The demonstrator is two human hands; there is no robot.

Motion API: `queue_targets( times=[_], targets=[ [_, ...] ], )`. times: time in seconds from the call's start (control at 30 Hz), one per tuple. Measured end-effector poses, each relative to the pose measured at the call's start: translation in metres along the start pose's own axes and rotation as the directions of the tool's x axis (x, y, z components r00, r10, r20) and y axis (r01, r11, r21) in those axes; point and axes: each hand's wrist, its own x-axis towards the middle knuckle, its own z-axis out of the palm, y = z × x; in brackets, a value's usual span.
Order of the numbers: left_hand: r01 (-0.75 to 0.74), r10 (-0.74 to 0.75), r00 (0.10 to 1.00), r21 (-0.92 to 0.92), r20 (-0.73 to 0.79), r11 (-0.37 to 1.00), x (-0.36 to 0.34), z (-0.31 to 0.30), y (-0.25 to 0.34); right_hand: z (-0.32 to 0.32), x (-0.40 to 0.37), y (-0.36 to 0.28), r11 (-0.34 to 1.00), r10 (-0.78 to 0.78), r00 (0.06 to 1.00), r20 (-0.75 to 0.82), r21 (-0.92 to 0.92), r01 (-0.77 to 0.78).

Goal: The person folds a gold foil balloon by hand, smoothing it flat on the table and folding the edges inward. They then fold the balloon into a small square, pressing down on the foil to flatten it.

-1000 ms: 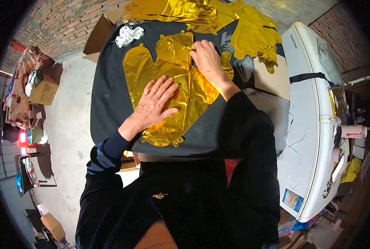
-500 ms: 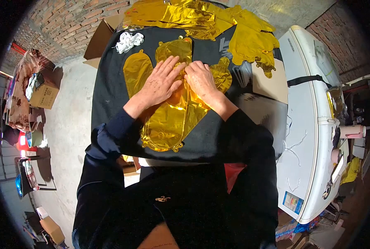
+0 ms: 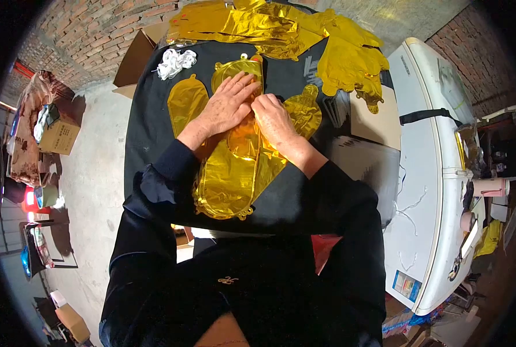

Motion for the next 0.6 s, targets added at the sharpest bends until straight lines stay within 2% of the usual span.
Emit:
queue_targets(
  times=[0.07,0.17,0.27,0.37,0.47,0.6],
  targets=[
    [0.001,-0.002,1.0,-0.045,-0.021,0.999,0.008,0.001,-0.002,0.006,-0.001,0.0,0.999,-0.038,0.996,-0.075,-0.027,0.036],
    [-0.004,0.005,1.0,-0.104,0.009,0.995,0.018,0.01,-0.011,0.003,0.0,0.001,0.999,-0.041,0.999,-0.031,-0.031,0.04],
    [0.032,-0.028,0.998,-0.083,0.05,0.996,0.026,0.017,-0.017,-0.008,0.005,-0.003,0.999,-0.026,0.994,0.103,-0.03,0.029],
    [0.099,-0.098,0.987,-0.002,0.126,0.995,0.029,0.021,-0.017,-0.008,0.006,-0.003,1.0,-0.026,0.995,0.094,0.001,0.026],
    [0.086,-0.093,0.989,0.057,0.117,0.995,0.029,0.027,-0.019,-0.011,0.005,-0.004,0.999,-0.031,0.993,0.11,-0.005,0.032],
    [0.073,-0.081,0.996,0.186,0.031,0.98,0.026,0.041,-0.023,-0.01,0.002,-0.007,0.997,-0.065,0.996,0.064,-0.04,0.068]
  ],
)
